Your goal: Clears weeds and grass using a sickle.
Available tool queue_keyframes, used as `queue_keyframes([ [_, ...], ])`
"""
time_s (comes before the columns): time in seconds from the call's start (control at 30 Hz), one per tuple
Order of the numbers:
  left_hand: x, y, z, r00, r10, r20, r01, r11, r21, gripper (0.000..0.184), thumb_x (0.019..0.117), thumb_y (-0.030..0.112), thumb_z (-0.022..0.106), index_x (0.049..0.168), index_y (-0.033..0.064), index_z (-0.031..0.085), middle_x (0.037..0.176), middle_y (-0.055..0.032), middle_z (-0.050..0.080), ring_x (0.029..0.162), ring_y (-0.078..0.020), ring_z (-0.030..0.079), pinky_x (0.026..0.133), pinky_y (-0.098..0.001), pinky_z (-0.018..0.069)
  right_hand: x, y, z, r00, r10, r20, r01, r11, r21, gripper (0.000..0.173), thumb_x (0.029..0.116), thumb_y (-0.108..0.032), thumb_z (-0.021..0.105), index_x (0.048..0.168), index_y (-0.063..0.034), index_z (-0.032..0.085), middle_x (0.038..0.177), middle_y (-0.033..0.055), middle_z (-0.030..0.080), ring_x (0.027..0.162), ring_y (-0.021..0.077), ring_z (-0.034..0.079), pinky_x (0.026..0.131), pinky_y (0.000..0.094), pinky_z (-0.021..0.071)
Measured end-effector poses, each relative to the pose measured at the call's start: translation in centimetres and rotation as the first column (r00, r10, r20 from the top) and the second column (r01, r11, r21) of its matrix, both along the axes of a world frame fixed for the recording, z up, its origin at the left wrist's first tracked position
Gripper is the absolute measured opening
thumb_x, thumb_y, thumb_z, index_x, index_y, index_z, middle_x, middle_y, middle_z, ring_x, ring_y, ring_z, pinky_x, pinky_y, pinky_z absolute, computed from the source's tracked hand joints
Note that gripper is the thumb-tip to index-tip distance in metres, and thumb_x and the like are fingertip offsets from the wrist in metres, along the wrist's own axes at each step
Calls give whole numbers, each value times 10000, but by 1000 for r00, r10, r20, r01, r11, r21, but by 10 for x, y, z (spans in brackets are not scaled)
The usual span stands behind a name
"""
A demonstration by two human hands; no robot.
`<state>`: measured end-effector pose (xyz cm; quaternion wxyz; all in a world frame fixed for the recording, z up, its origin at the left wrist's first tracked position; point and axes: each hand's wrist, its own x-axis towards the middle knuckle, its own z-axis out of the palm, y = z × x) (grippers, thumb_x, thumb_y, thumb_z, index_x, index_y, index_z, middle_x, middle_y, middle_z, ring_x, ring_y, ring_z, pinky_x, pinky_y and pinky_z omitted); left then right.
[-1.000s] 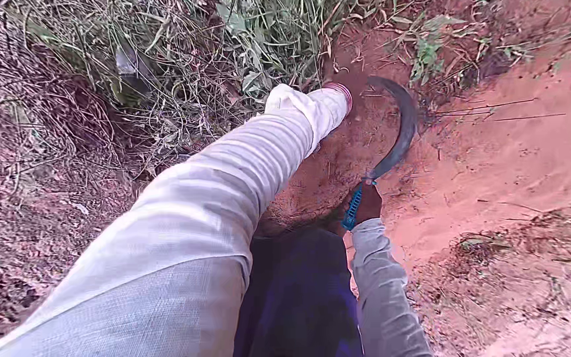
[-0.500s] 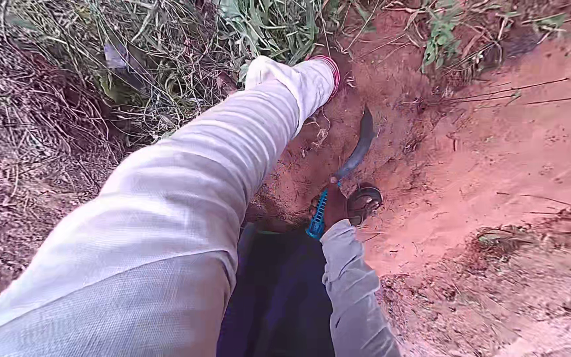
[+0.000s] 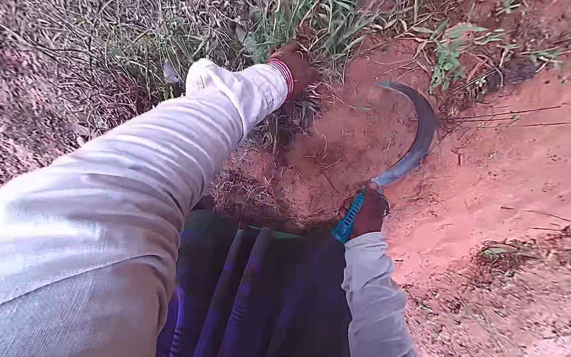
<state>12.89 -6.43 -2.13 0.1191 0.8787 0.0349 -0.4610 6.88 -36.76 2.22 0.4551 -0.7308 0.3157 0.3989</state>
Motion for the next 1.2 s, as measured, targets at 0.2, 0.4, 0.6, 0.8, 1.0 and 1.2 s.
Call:
queue_keyframes([
  [0.2, -20, 14, 11, 993, 99, 57, -98, 995, -19, 558, 993, -4, 611, 1521, -6, 428, 1259, -324, 642, 1288, -485, 564, 1234, -582, 215, -67, 46, 10, 955, -87, -284, 97, 995, 21, 489, 1135, -429, 229, 917, -46, 440, 509, 2, 464, 364, 109, 499, 368, 273, 486],
  [0.4, 7, -9, 23, 949, 258, 180, -229, 959, -165, 1028, 776, -38, 835, 1633, 99, 286, 1588, -315, 357, 1412, -538, 406, 1157, -707, 255, -126, -32, 100, 942, 126, -311, -120, 992, 36, 379, 1132, -297, 277, 964, -17, 471, 531, -38, 499, 395, 58, 530, 410, 232, 523],
  [0.6, 52, -58, -41, 989, 1, 145, 36, 967, -251, 792, 942, 316, 737, 1616, 137, 363, 1697, -123, 295, 1582, -389, 194, 1225, -713, 35, -60, -42, 51, 996, 59, 63, -57, 998, -39, 388, 1133, -287, 245, 953, -38, 482, 515, -61, 506, 385, 54, 541, 393, 239, 530],
  [0.8, 37, -40, -26, 985, 59, -162, -77, 991, -110, 615, 1021, 126, 631, 1574, 33, 378, 1554, -307, 435, 1462, -506, 376, 1182, -668, 252, -60, -50, 45, 999, -43, -14, 44, 999, 32, 407, 1134, -296, 218, 906, -70, 469, 504, -58, 505, 371, 65, 535, 375, 240, 523],
  [1.0, 22, -29, -22, 973, 195, -127, -201, 979, -34, 524, 1011, 125, 630, 1480, -48, 474, 1427, -356, 530, 1379, -528, 471, 1173, -675, 281, -51, -41, 26, 994, 110, 24, -112, 989, 94, 358, 1122, -260, 271, 938, -53, 497, 531, -74, 522, 393, 37, 535, 401, 217, 521],
  [1.2, 14, -19, -50, 993, 113, -43, -112, 993, 30, 652, 972, 149, 680, 1554, 16, 417, 1478, -366, 473, 1411, -562, 404, 1159, -711, 269, 17, 11, -55, 912, 329, -246, -318, 944, 84, 447, 1136, -378, 278, 1020, -7, 500, 582, 16, 474, 418, 117, 500, 427, 267, 490],
])
